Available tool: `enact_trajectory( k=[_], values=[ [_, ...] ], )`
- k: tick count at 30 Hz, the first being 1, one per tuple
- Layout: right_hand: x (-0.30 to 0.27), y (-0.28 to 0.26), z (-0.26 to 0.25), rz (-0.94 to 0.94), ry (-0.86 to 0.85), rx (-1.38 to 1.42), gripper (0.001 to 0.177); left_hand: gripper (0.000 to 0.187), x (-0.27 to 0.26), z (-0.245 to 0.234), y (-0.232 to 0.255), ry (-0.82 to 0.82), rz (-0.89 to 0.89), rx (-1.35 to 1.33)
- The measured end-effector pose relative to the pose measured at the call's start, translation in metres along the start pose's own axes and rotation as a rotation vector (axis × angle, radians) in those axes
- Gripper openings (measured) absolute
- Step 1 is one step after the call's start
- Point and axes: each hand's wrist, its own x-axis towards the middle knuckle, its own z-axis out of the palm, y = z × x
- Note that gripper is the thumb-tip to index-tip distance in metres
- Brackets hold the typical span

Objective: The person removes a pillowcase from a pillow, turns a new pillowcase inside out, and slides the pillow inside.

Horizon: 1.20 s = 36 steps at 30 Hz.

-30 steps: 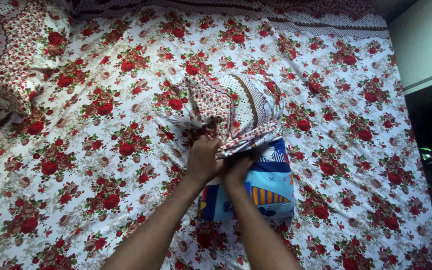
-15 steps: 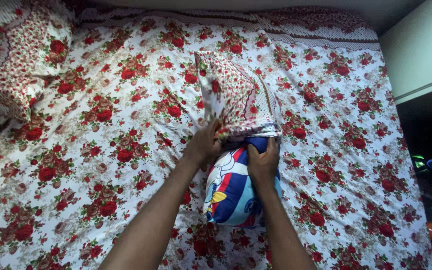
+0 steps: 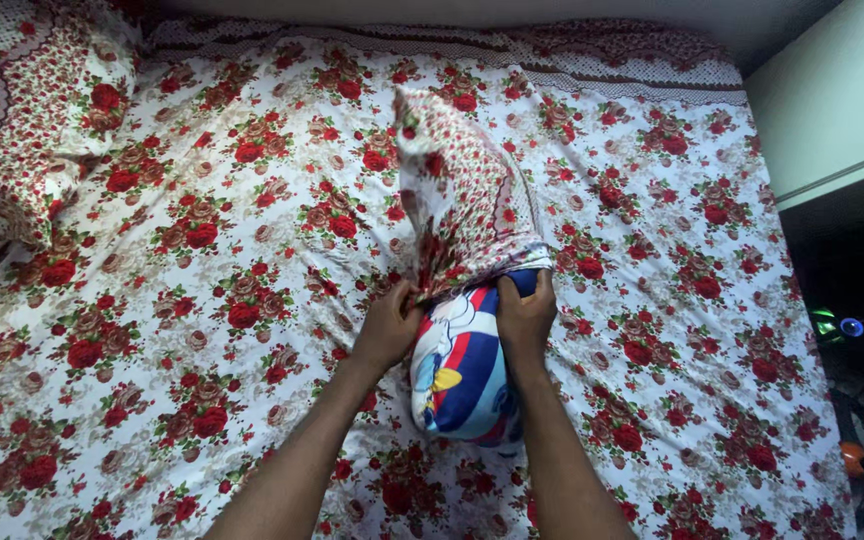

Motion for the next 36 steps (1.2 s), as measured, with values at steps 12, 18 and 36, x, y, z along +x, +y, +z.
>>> enact_trajectory(
  k=[12, 18, 36],
  values=[
    [-0.005, 0.027, 0.040, -0.271, 0.037, -0.271, 0.035, 0.044, -0.031, -0.030, 0.077, -0.124, 0.140, -0.094],
    [-0.020, 0.036, 0.056, -0.333, -0.025, -0.313, 0.038, 0.037, -0.031, -0.038, 0.089, -0.138, 0.187, 0.042],
    [-0.058, 0.029, 0.041, 0.032, -0.589, -0.432, 0.043, 0.043, -0.047, -0.073, -0.018, 0.092, -0.142, 0.261]
  ],
)
